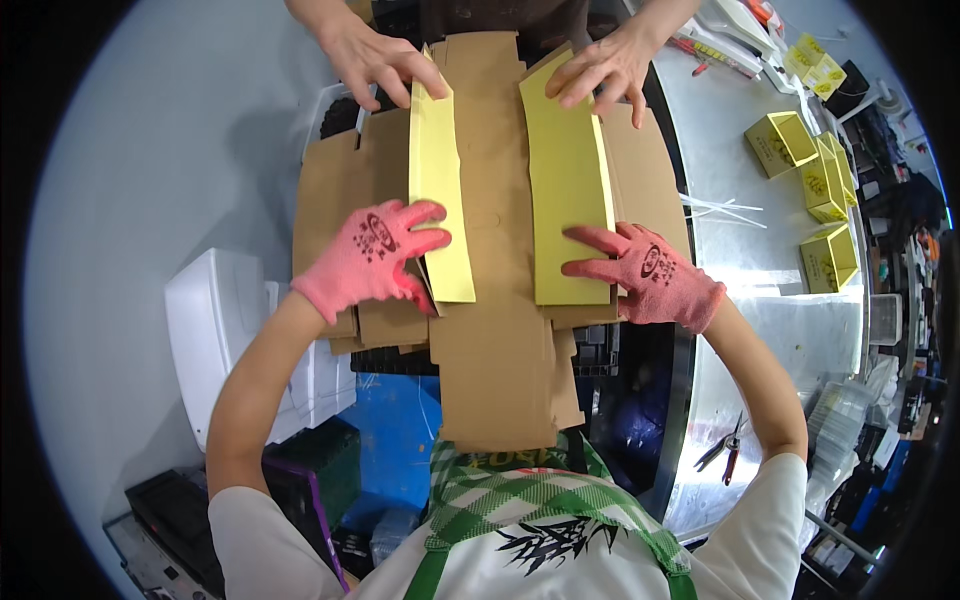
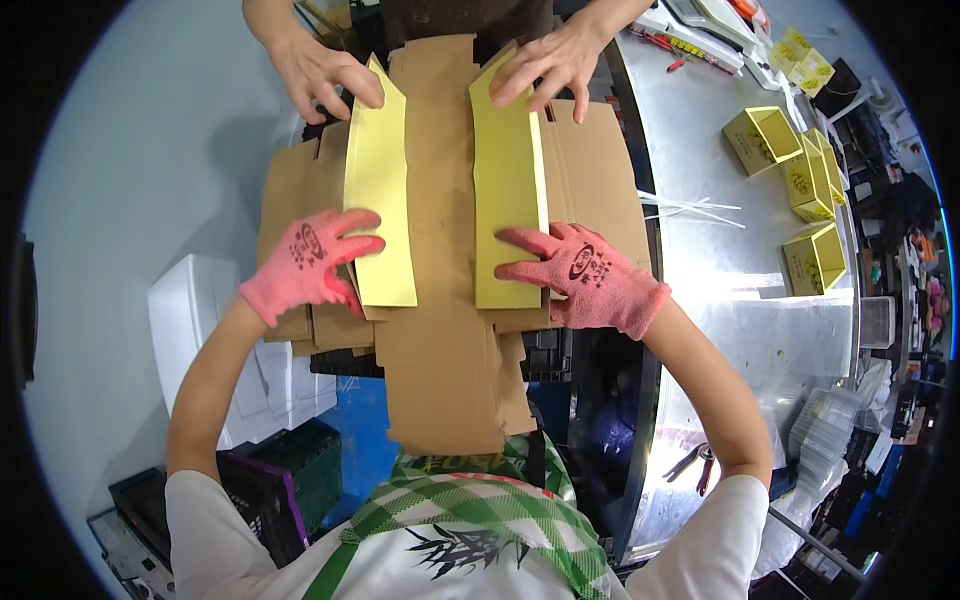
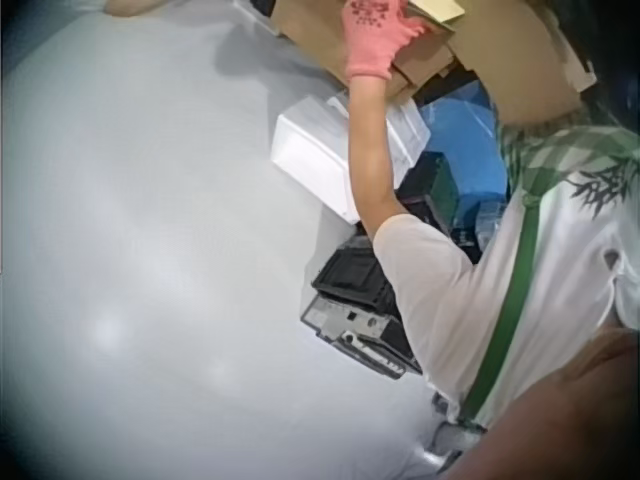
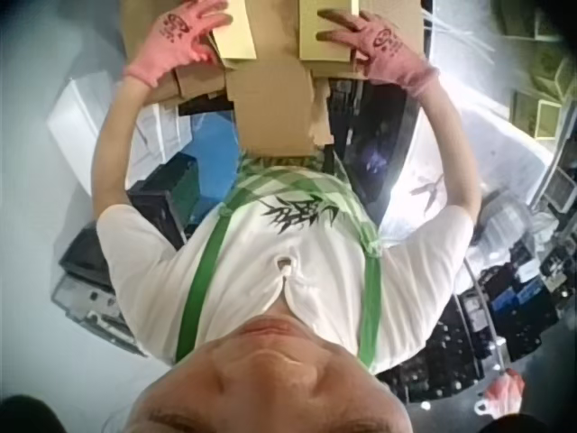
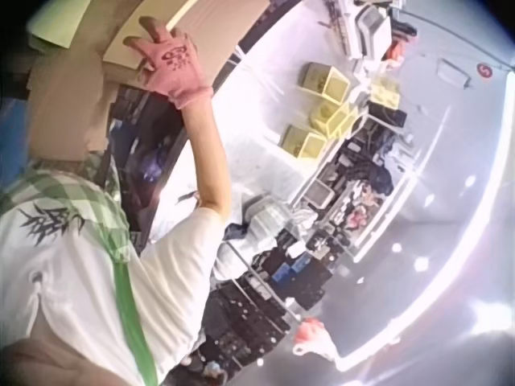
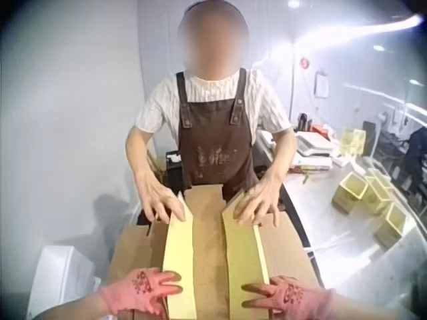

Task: The person folds flat cardboard pieces into rectangular yellow boxes by hand, aligning flaps and tucking edges to form the structure. Completed boxes are placed aside on the table.

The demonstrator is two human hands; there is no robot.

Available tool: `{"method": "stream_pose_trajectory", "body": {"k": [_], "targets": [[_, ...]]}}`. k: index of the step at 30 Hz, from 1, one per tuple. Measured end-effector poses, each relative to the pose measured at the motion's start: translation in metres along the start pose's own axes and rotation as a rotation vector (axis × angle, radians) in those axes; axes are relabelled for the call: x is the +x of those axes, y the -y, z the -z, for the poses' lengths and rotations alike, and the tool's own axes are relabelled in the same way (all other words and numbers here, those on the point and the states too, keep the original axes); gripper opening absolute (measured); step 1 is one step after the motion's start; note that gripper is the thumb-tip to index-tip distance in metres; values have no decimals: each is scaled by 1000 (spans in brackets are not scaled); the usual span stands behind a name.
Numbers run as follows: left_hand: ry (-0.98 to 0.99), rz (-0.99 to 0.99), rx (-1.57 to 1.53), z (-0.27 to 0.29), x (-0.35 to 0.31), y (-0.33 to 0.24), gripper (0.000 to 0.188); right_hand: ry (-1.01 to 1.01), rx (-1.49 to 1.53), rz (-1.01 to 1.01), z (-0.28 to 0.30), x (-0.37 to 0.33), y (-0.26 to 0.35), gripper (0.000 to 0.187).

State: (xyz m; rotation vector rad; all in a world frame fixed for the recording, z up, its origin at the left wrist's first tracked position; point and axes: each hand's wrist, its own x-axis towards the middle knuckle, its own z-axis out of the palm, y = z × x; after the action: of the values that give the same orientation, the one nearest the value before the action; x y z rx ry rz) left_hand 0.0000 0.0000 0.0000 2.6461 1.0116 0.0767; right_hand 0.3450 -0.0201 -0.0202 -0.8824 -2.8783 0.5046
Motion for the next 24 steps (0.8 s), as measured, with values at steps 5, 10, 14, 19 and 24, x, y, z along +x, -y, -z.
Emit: {"method": "stream_pose_trajectory", "body": {"k": [5,10,14,19,24], "targets": [[-393,54,-162,-41,-11,1,32,-68,-29,98,12,8,0,44],[-587,341,-170,-60,23,-38,34,-422,9,-278,-18,34,-1,25],[-268,285,85,-39,45,-54,52,-434,-248,-362,-31,62,32,27],[-213,313,149,-37,45,-50,50,-374,113,-265,-10,59,32,45],[-301,341,100,-48,41,-42,37,-371,314,-40,-24,-8,29,57]]}}
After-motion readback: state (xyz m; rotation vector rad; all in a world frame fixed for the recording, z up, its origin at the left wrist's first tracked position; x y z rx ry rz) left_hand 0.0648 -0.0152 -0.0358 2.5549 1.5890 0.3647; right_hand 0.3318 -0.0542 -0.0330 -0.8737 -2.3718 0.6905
